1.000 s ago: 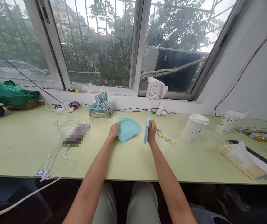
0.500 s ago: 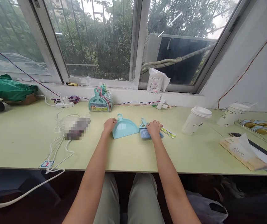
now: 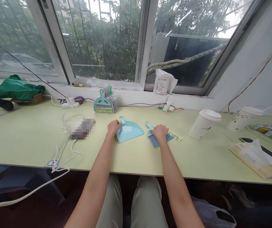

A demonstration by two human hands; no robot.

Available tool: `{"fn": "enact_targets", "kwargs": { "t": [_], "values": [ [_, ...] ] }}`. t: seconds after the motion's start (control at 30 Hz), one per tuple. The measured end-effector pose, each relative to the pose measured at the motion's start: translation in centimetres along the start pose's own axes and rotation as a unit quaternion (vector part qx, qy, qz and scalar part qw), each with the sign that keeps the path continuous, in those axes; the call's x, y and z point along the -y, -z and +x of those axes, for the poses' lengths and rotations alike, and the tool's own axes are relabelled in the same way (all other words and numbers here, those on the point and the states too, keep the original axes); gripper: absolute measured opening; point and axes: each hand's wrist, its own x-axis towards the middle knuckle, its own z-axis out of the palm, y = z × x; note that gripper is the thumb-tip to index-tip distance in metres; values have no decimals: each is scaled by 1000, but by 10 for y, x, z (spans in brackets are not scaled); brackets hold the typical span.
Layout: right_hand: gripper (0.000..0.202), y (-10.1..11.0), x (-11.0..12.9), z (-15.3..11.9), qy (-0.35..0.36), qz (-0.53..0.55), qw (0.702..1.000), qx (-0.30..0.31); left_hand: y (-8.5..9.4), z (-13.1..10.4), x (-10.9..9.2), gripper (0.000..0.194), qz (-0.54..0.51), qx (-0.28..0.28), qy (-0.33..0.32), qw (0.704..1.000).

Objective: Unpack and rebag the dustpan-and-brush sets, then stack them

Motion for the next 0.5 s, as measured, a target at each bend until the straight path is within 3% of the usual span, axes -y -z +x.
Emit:
{"fn": "enact_targets", "kwargs": {
  "t": [0.1,0.17,0.27,0.33,0.4,0.5],
  "values": [
    [29,5,1,1,-8,57,998,-39,-7,-6,-12,22,26,0,-31,999],
    [27,7,5,0,18,99,994,-48,-16,-15,-27,23,33,8,-88,996],
    [24,5,14,-3,90,122,988,-6,-33,-33,-53,30,33,36,-194,980],
    [23,1,21,-7,128,110,985,27,-39,-43,-66,33,39,38,-228,972],
    [22,-2,25,-9,151,99,983,38,-41,-48,-72,30,47,9,-248,967],
    [22,-4,29,-11,173,109,978,35,-38,-46,-67,27,72,-84,-306,946]
  ]
}}
